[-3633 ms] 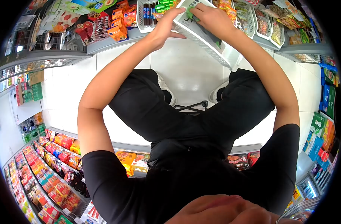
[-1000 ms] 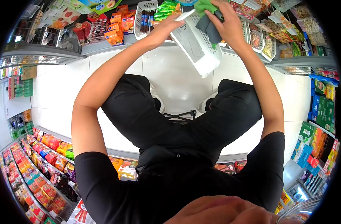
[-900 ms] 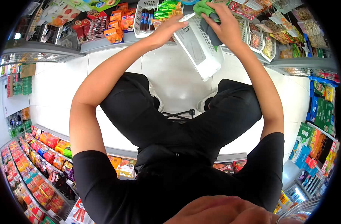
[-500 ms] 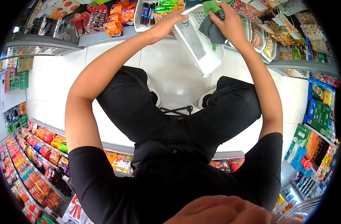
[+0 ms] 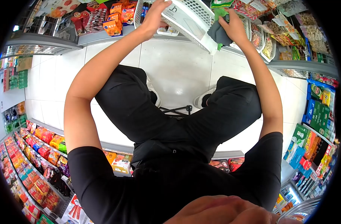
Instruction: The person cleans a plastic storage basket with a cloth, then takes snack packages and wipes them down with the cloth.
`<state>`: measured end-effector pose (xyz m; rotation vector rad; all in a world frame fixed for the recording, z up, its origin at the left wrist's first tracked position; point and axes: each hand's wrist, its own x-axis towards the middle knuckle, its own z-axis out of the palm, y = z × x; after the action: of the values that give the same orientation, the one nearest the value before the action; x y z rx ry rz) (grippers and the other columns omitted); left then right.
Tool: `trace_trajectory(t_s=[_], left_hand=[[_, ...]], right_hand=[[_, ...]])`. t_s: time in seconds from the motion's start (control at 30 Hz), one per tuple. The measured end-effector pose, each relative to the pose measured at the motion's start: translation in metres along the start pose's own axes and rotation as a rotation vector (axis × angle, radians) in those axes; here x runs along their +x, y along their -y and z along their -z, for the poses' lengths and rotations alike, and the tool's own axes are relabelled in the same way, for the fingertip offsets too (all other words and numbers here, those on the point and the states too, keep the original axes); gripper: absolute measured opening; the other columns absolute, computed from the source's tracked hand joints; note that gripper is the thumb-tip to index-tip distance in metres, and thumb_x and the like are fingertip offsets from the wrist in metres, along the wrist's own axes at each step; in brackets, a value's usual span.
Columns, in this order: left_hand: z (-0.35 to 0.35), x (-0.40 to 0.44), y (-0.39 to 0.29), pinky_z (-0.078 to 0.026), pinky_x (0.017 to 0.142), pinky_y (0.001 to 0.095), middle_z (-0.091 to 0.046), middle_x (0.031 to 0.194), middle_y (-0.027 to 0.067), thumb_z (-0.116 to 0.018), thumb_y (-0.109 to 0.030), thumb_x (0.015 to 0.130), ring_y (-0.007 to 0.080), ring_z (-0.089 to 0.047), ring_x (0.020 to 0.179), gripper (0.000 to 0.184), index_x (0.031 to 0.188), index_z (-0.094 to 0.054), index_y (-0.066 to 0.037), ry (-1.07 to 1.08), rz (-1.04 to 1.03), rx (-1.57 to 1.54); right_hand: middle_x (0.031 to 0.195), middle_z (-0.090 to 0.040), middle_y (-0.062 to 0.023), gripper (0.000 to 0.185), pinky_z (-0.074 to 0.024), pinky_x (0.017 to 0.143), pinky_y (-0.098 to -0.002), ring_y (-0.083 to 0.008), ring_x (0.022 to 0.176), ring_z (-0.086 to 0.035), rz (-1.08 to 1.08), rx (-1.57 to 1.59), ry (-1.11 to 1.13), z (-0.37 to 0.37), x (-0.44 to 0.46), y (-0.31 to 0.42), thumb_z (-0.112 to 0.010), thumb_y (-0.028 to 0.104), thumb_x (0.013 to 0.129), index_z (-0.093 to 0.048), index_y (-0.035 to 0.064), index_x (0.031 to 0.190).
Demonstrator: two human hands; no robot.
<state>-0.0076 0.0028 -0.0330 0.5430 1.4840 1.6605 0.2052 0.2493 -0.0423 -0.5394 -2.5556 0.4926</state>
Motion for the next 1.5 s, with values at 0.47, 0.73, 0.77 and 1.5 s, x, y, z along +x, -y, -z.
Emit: trace_trajectory(t_s=[0.47,0.73,0.77,1.5], left_hand=[[0.031,0.006,0.006,-0.050,0.100,0.0476,-0.064,0.127,0.0087,-0.049,-0.054,0.097,0.0237,-0.060,0.120,0.060,0.139,-0.050,-0.011,0.004,-0.050,0.017],[0.023,0.002,-0.002,-0.049,0.100,0.0509,-0.061,0.129,0.0106,-0.049,-0.055,0.096,0.0254,-0.059,0.120,0.061,0.138,-0.047,-0.012,-0.079,-0.040,-0.072],[0.018,-0.002,-0.007,-0.049,0.100,0.0513,-0.061,0.129,0.0111,-0.049,-0.055,0.096,0.0258,-0.059,0.120,0.060,0.138,-0.046,-0.012,-0.098,-0.032,-0.083],[0.032,0.010,0.019,-0.049,0.094,0.0551,-0.065,0.125,0.0094,-0.052,-0.063,0.089,0.0300,-0.062,0.115,0.067,0.137,-0.051,-0.017,-0.154,0.096,-0.088]], right_hand=[[0.106,-0.068,-0.0254,0.054,-0.0513,0.087,-0.0502,-0.0432,0.099,-0.066,-0.181,-0.143,0.325,-0.006,-0.033,-0.065,-0.067,0.039,0.087,-0.057,0.0000,0.123],[0.110,-0.068,-0.0255,0.050,-0.0515,0.089,-0.0493,-0.0425,0.102,-0.065,-0.119,-0.317,0.632,-0.005,-0.031,-0.069,-0.066,0.040,0.087,-0.062,0.0001,0.117],[0.109,-0.068,-0.0255,0.049,-0.0515,0.088,-0.0495,-0.0427,0.101,-0.065,-0.083,-0.383,0.741,-0.007,-0.032,-0.071,-0.066,0.040,0.087,-0.063,0.0001,0.116],[0.099,-0.069,-0.0219,0.044,-0.0515,0.081,-0.0471,-0.0421,0.093,-0.066,-0.030,-0.023,0.441,0.003,-0.027,-0.038,-0.070,0.034,0.084,-0.058,0.0074,0.117]])
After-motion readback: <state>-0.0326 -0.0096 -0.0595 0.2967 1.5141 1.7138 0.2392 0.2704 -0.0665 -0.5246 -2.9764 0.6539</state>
